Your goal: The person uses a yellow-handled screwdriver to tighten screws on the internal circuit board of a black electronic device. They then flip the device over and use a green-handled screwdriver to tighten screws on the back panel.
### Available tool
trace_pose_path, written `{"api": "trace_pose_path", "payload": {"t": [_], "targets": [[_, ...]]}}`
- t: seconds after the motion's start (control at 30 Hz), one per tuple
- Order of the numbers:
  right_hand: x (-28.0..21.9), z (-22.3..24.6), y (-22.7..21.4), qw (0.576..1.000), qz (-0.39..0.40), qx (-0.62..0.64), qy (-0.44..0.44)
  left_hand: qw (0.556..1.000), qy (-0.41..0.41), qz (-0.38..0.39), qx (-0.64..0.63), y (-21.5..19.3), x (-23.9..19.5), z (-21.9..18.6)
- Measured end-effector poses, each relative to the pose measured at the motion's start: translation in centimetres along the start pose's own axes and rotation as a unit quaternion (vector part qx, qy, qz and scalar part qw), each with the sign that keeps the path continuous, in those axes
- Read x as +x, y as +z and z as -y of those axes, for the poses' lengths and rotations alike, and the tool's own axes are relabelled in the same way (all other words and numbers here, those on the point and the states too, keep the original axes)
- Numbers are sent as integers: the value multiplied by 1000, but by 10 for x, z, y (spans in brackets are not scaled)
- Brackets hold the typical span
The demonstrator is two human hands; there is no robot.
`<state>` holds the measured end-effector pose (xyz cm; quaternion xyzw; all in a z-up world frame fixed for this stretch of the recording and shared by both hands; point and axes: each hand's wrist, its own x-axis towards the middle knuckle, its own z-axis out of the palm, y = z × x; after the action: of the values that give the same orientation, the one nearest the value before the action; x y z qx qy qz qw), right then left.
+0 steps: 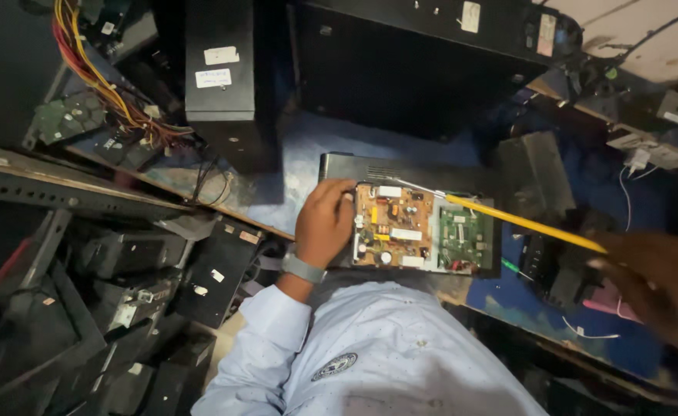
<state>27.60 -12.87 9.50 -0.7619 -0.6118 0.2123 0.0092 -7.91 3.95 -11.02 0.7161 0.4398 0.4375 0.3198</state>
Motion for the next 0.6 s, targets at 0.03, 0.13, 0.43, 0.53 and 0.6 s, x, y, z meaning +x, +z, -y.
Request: {"api": "trace_pose_path", "payload": {"t": [0.03, 0.13, 0.43, 0.53, 0.6], "targets": [[4, -1, -3, 999, 5, -30, -9, 1000, 11, 6, 20, 0, 4, -1], [18, -4, -9, 992, 23, -121, -39, 997, 30, 31, 71, 1, 11, -1], [59, 7, -23, 951, 40, -283, -118, 996, 18, 51, 70, 5, 20, 7], [70, 10, -24, 945, 42, -295, -133, 997, 12, 52, 55, 4, 21, 8], [77, 13, -23, 948, 52, -284, -136, 998, 5, 48, 45, 3, 22, 7]]}}
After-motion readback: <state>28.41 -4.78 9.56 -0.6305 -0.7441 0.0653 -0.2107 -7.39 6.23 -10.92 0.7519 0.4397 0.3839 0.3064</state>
